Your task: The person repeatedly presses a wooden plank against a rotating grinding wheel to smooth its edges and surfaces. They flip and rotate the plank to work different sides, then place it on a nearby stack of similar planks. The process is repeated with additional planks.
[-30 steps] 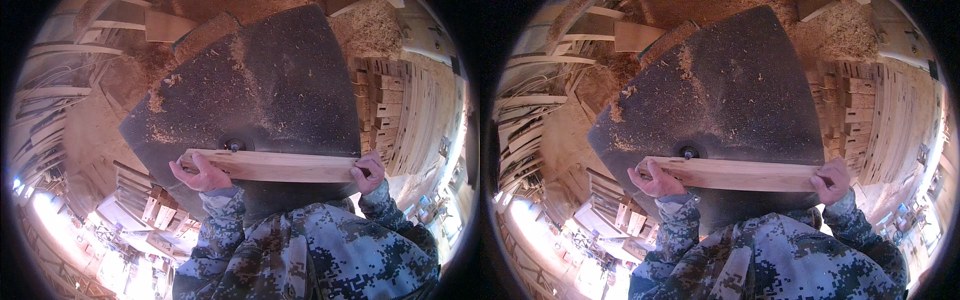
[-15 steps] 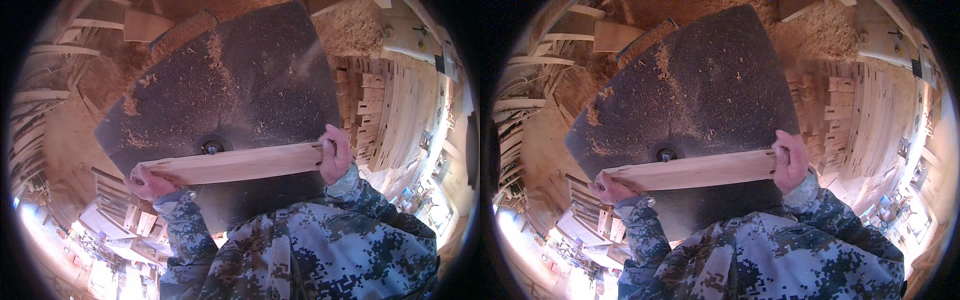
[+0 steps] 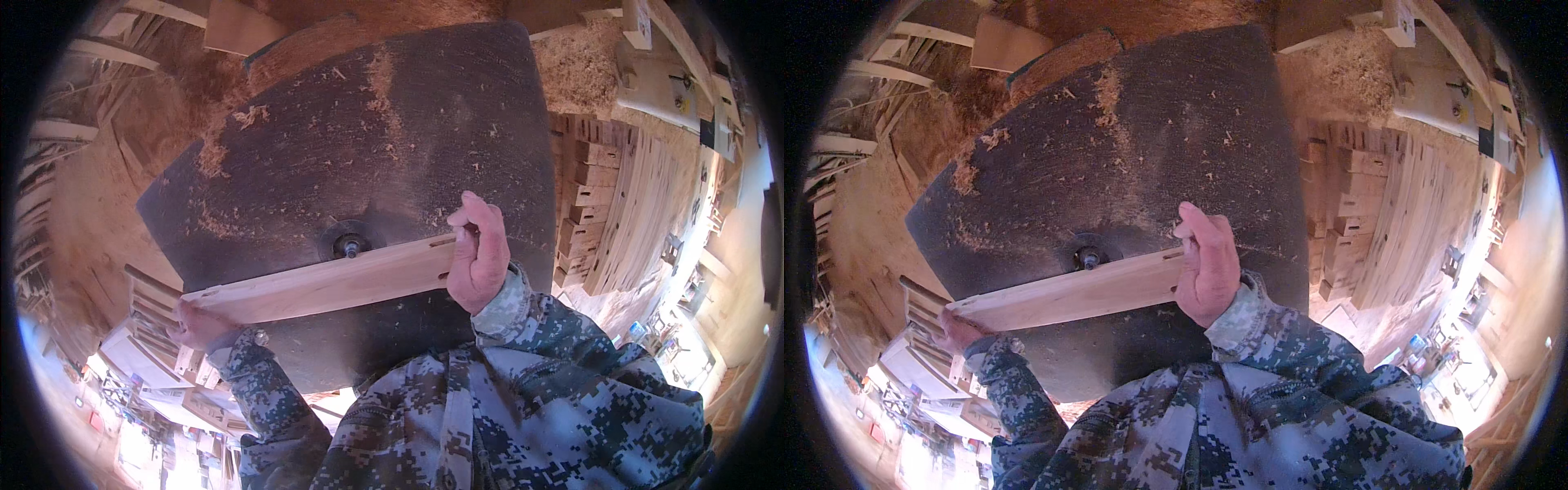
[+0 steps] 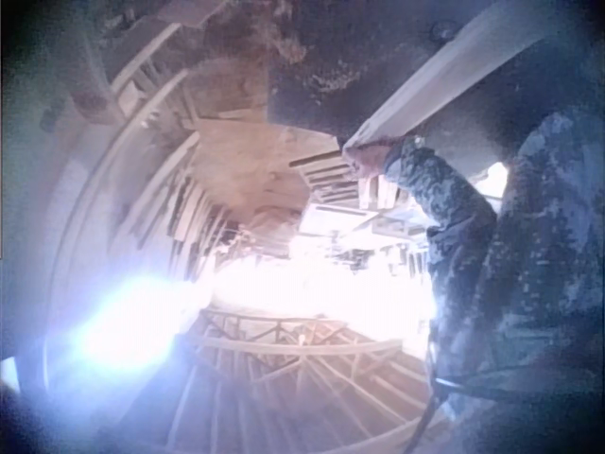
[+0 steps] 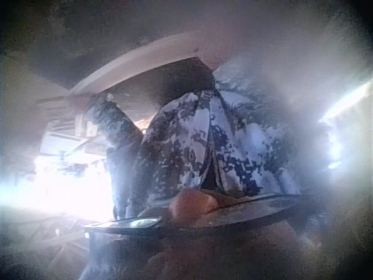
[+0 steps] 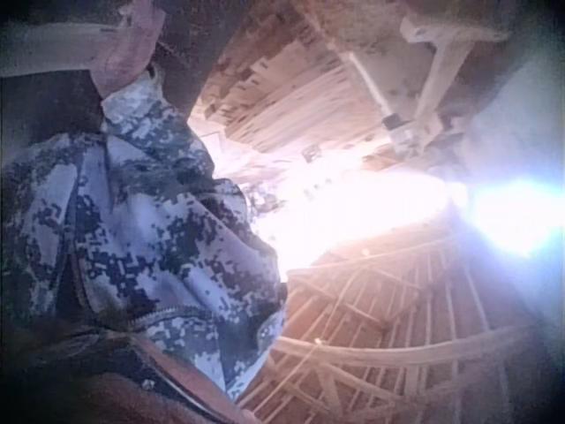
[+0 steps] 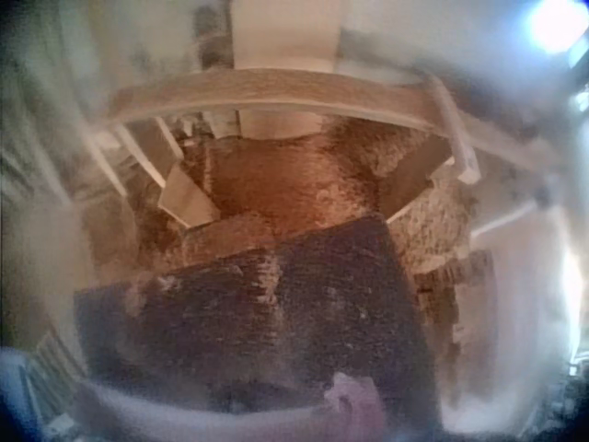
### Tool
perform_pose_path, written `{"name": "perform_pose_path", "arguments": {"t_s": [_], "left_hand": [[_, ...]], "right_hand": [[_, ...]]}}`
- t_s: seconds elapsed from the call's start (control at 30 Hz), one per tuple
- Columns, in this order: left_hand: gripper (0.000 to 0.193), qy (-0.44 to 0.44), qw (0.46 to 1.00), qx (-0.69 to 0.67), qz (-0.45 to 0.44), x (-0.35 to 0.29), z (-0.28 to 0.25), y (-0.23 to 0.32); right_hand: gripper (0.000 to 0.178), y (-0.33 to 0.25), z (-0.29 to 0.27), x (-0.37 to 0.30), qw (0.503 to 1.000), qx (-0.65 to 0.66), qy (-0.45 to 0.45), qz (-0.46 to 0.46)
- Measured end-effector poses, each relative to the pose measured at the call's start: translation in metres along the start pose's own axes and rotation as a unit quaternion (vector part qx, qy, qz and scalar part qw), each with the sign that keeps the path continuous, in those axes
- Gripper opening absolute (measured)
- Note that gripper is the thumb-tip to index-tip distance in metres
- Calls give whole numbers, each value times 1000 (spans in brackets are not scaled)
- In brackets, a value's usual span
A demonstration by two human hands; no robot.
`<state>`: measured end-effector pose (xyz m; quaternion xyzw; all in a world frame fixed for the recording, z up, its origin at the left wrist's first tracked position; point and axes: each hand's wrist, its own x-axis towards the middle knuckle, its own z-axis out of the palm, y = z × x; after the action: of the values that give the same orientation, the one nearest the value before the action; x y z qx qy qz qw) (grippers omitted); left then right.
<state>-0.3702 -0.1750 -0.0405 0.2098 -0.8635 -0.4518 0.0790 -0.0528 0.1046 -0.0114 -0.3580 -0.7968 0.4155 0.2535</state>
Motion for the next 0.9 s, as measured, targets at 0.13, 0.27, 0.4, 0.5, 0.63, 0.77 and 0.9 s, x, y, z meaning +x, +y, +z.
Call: {"name": "perform_pose_path", "arguments": {"t_s": [0.13,0.27,0.4,0.5,0.63,0.77,0.9], "left_hand": [[94,9,997,24,-66,11,-18,0],[94,42,989,26,-138,18,-36,-11],[96,56,986,-12,-158,20,-52,-25],[79,83,985,-15,-152,19,-57,-32],[66,70,976,-53,-198,13,-64,-30],[88,60,975,-41,-209,7,-71,-24],[102,59,973,-42,-221,5,-77,-24]], "right_hand": [[57,-9,19,9,999,26,-14,-16],[66,-15,32,17,998,20,-41,-35],[68,-22,42,22,996,35,-61,-48],[70,-27,47,24,995,32,-74,-57],[70,-30,55,25,994,27,-85,-61],[68,-35,61,25,993,17,-92,-72],[67,-37,65,26,992,11,-96,-78]]}}
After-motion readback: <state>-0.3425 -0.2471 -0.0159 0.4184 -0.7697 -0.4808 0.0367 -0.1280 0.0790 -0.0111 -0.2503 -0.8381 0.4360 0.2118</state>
